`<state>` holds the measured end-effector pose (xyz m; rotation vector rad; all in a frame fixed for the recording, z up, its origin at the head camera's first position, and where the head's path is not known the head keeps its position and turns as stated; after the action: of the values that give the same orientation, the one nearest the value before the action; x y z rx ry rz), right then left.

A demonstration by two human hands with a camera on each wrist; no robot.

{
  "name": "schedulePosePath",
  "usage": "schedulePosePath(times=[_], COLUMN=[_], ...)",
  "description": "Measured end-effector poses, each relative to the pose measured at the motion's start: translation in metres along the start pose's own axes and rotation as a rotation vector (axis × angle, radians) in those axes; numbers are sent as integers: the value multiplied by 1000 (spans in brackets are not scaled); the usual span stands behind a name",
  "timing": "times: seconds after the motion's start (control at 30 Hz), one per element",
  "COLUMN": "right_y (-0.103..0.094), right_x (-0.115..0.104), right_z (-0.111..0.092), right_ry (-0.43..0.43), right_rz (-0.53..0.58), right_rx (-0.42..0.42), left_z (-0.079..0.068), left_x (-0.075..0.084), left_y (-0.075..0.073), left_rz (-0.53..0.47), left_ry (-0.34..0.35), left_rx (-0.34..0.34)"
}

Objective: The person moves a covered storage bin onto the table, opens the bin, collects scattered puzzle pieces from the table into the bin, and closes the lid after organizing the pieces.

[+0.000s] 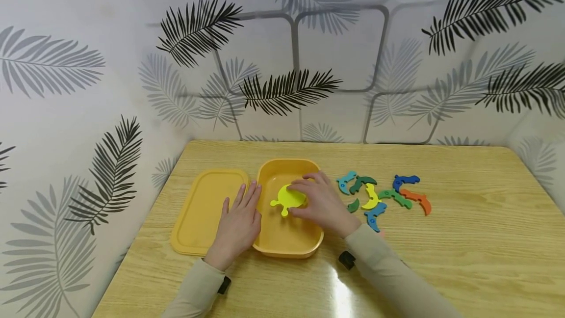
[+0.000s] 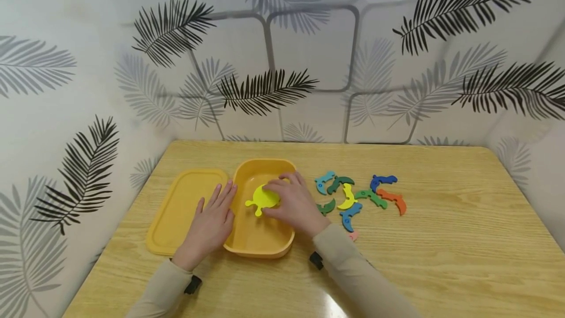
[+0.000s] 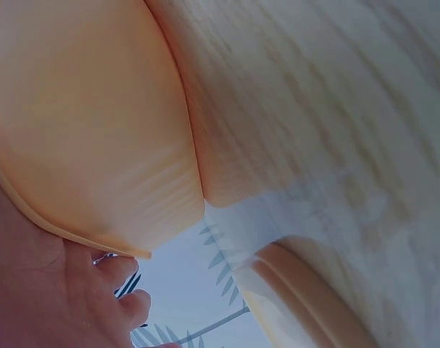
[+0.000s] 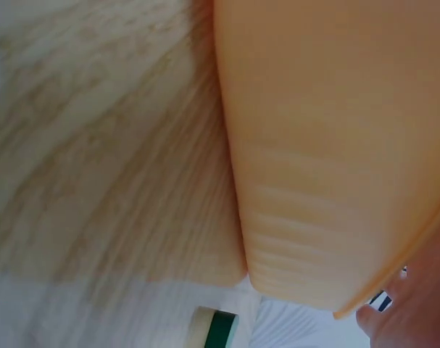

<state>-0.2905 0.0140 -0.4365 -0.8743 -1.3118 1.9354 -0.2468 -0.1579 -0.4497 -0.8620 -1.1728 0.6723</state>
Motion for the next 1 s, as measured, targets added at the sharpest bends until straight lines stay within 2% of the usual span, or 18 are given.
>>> schedulePosePath(times=[0.2,0.33,0.7,1.0], right_y=[3,1,-29,-45], right_x=[-3,0,16,30], right_z=[-1,-2,-20,-40], right_ry=[-9,10,79,122], right_rz=[14,32,146,157], right_rx=[-33,-16,157,287], left_z=[1,0,0,0], left_x=[1,1,1,2], left_y=[1,1,0,0], left_rz=[10,4,-17,-20], left_ry=[-7,-9,12,13], left_rx=[-7,-5,7,13])
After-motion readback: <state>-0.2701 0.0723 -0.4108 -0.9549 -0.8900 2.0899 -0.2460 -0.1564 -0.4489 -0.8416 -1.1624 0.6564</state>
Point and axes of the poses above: each hand's wrist, its own z-axis towards the middle knuckle, its own y-axis out of the palm, x = y × z, the point moved 8 cm from there along z, towards the middle knuckle, and after that the axes turned 13 degrees about -z, right-handed, at the moved point
